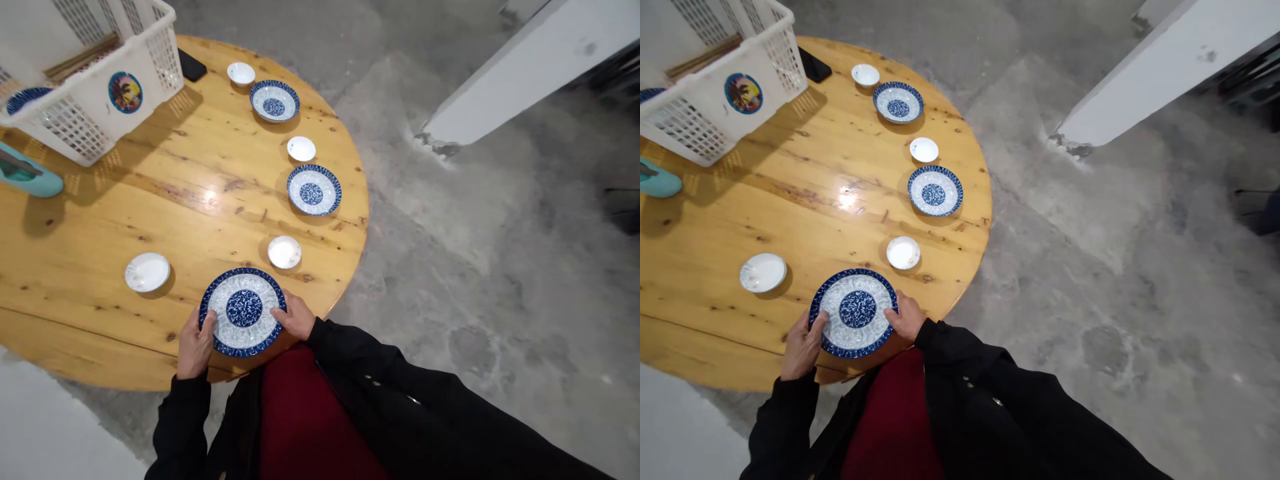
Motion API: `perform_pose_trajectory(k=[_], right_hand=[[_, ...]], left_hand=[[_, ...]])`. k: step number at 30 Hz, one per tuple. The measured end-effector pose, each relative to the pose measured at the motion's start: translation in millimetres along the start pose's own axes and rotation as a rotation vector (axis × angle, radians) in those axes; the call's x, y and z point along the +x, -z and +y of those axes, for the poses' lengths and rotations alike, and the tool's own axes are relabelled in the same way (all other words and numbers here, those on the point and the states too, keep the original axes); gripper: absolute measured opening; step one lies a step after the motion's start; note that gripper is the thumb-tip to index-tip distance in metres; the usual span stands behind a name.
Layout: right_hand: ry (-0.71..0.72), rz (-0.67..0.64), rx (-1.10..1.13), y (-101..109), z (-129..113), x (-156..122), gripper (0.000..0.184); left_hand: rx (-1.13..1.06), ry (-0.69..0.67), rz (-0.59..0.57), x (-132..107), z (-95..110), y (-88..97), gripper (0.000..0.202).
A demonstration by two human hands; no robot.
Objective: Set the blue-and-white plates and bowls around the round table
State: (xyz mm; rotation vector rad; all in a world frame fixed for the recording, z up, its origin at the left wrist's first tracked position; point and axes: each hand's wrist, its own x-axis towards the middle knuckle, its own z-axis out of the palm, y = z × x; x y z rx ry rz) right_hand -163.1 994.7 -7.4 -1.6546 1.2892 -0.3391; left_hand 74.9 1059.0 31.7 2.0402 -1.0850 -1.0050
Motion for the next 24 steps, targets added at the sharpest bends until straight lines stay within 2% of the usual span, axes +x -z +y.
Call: perform_pose_trajectory(k=[3, 6, 8, 10, 13, 18, 21, 24], right_hand=[[-0.017, -0.027, -0.002, 10, 3, -11, 0.021], [0.008, -0.029, 0.034, 30, 10, -18, 0.02], [0.031, -0.013, 0.076, 51, 19, -22, 0.021], [0.048, 0.014, 0.114, 77, 33, -28, 0.022], [0.052, 0.085, 0.131, 128, 65, -41, 0.022], [-0.026, 0.184, 0.062, 230, 143, -83, 0.015], [-0.116, 0.245, 0.041, 284, 191, -119, 0.015], [-0.19, 0.327, 0.061, 325, 228, -152, 0.016]], left_hand=[[0.015, 0.011, 0.045, -19, 4, -10.1, 0.04], [0.04, 0.023, 0.102, -33, 17, -26.0, 0.042], [0.042, 0.02, 0.119, -41, 32, -42.8, 0.042], [0.033, 0.01, 0.121, -46, 52, -67.5, 0.042], [-0.025, -0.003, 0.115, -54, 85, -122.9, 0.042], [-0.176, 0.018, 0.052, -73, 136, -252.6, 0.041], [-0.229, 0.035, -0.06, -85, 162, -325.8, 0.042], [-0.163, -0.001, -0.212, -89, 190, -376.9, 0.037]])
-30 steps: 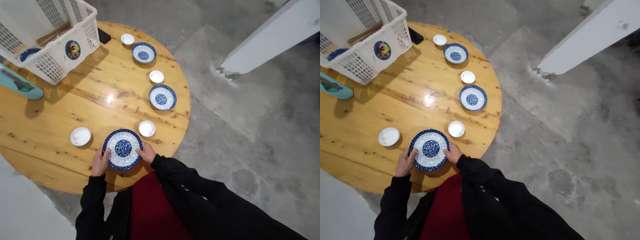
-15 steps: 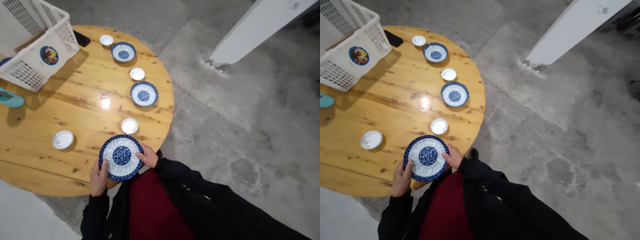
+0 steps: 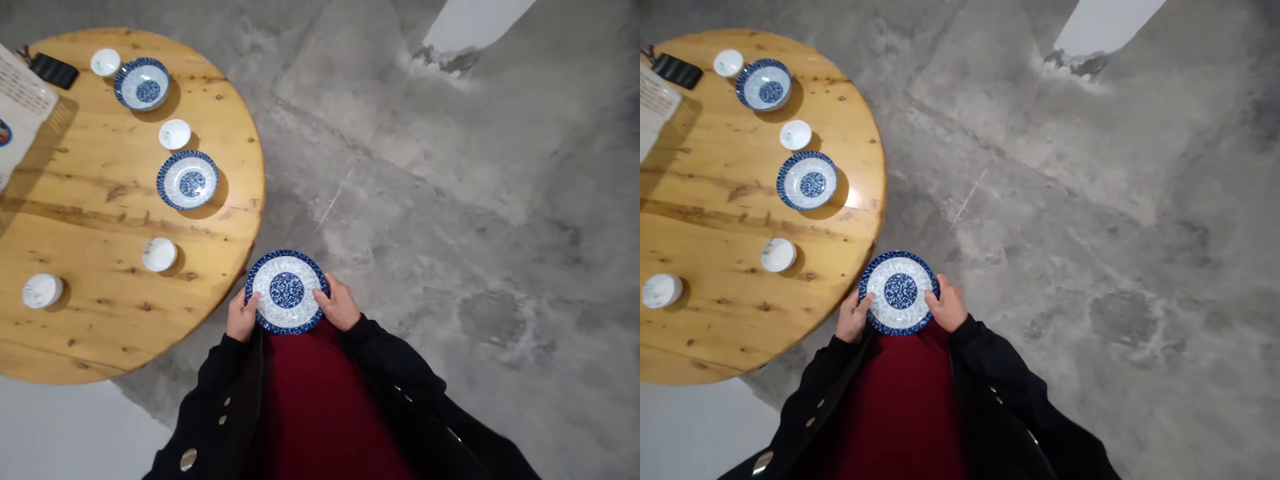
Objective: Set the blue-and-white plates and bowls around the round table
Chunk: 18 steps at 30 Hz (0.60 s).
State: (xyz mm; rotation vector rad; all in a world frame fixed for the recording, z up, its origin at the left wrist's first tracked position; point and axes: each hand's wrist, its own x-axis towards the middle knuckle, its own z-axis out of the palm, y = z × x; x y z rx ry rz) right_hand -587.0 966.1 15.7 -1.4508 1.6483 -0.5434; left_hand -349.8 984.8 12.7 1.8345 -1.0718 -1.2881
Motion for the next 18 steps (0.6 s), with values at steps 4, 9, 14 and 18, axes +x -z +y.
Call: perform_pose_trajectory(k=[4, 9, 14, 18], right_hand=[[-0.036, 0.097, 0.059, 40, 24, -3, 0.02], [-0.017, 0.135, 0.077, 63, 22, 23, 0.024], [0.045, 0.058, 0.083, 75, 7, 78, 0.027], [0.093, -0.068, 0.113, 72, -15, 139, 0.028]], left_hand=[[0.148, -0.092, -0.071, 16, 32, -39.1, 0.028], [0.169, -0.098, -0.028, 35, 60, -57.5, 0.026], [0.137, -0.082, 0.071, 62, 78, -56.5, 0.027], [0.051, -0.096, 0.143, 95, 90, -42.2, 0.03]])
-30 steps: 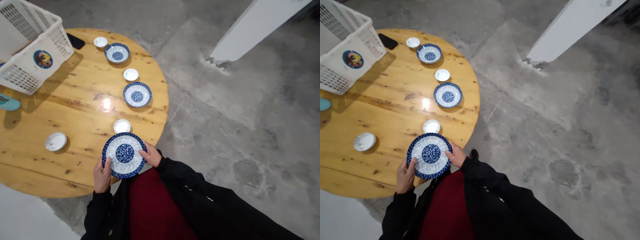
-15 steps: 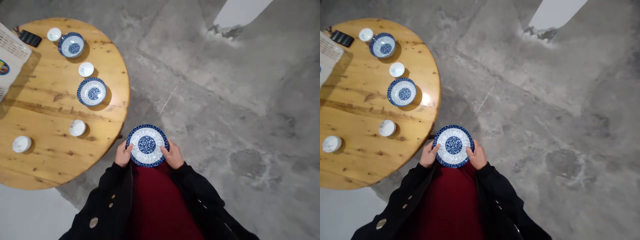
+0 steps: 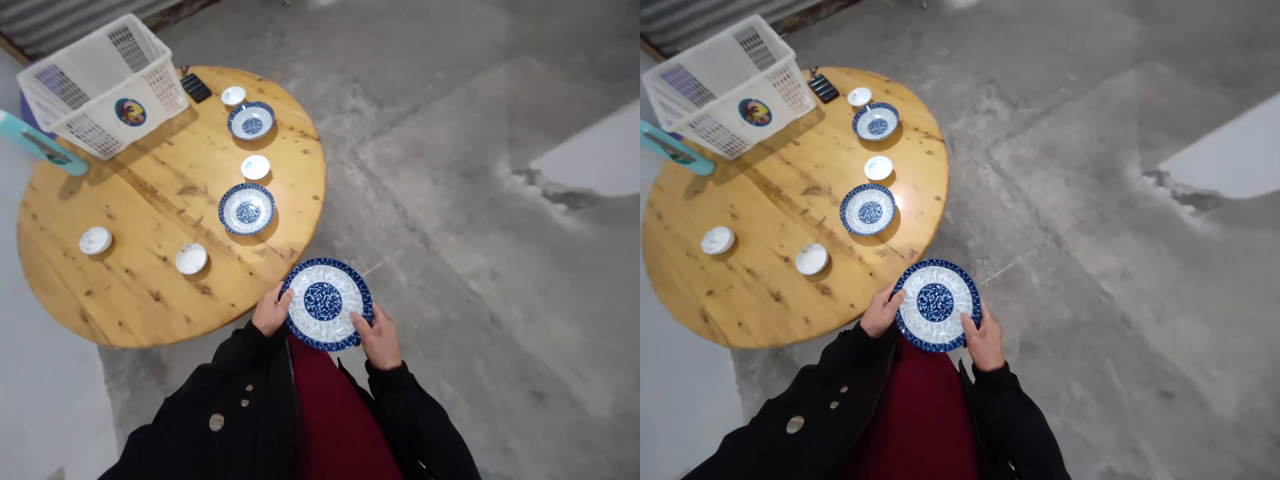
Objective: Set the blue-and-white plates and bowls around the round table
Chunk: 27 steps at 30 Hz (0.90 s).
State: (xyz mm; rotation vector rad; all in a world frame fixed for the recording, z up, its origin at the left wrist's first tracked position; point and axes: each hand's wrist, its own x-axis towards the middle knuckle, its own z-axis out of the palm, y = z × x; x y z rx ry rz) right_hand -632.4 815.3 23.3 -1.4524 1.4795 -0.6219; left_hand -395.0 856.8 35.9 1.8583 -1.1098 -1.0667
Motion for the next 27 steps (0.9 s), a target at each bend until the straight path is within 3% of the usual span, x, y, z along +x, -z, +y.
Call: perform_pose_trajectory(k=[6, 12, 20, 27], right_hand=[[0.134, -0.208, -0.049, -25, -48, 113, 0.028], [0.29, -0.395, -0.147, -78, -99, 206, 0.029], [0.4, -0.495, -0.294, -141, -146, 273, 0.034], [0.511, -0.678, -0.398, -170, -158, 320, 0.034]], left_hand=[[0.063, 0.113, 0.172, 56, 11, 42.1, 0.03], [0.162, 0.235, 0.426, 94, 10, 81.5, 0.029], [0.269, 0.403, 0.637, 136, -2, 107.9, 0.025], [0.281, 0.608, 0.667, 159, -9, 108.1, 0.015]])
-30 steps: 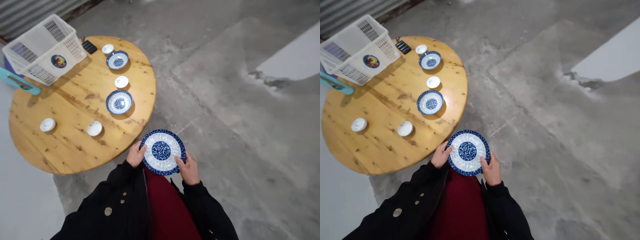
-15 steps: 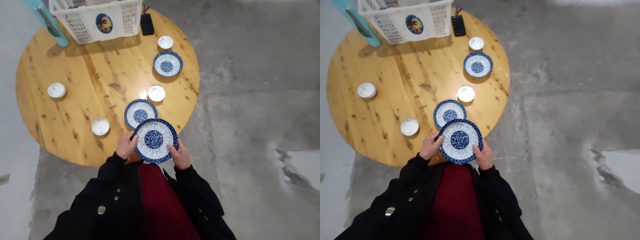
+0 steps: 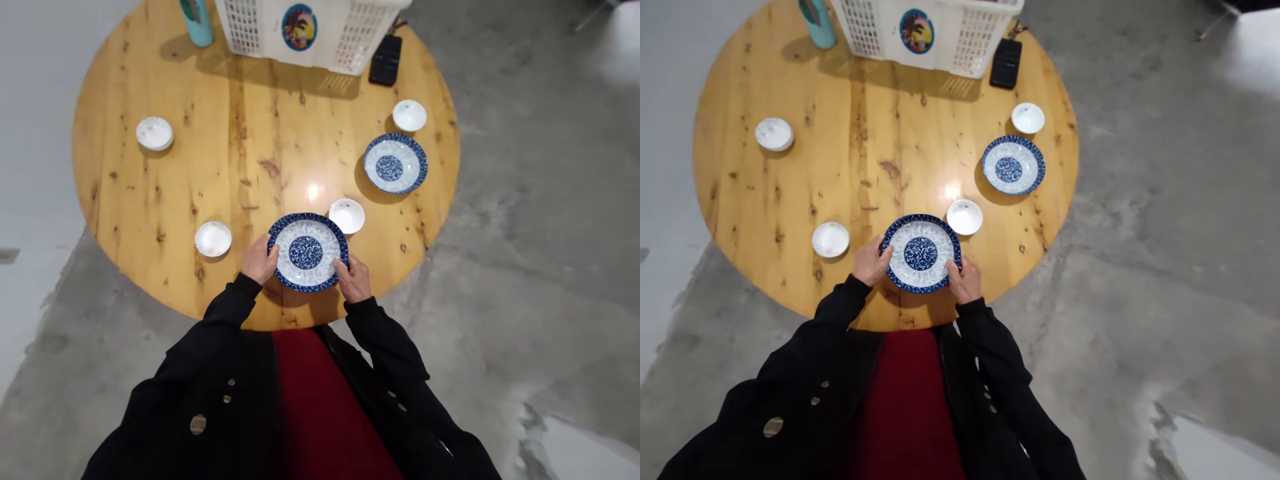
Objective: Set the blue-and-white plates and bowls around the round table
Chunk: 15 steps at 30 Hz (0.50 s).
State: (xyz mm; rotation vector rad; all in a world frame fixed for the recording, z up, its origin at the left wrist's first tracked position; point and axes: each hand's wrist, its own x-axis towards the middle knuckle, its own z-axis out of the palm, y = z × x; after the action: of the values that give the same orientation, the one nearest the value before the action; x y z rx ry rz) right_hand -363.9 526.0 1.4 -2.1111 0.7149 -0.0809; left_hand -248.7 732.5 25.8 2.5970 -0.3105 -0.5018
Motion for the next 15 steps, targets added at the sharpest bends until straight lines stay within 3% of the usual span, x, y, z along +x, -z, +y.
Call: perform_pose_trajectory(k=[9, 15], right_hand=[[0.125, -0.168, -0.304, -2, 14, 35, 0.028], [0.141, -0.274, -0.554, 0, 3, 39, 0.043]], left_hand=[[0.135, 0.148, -0.033, 8, 14, 0.7, 0.024], [0.194, 0.187, -0.067, 12, 11, 0.2, 0.023]])
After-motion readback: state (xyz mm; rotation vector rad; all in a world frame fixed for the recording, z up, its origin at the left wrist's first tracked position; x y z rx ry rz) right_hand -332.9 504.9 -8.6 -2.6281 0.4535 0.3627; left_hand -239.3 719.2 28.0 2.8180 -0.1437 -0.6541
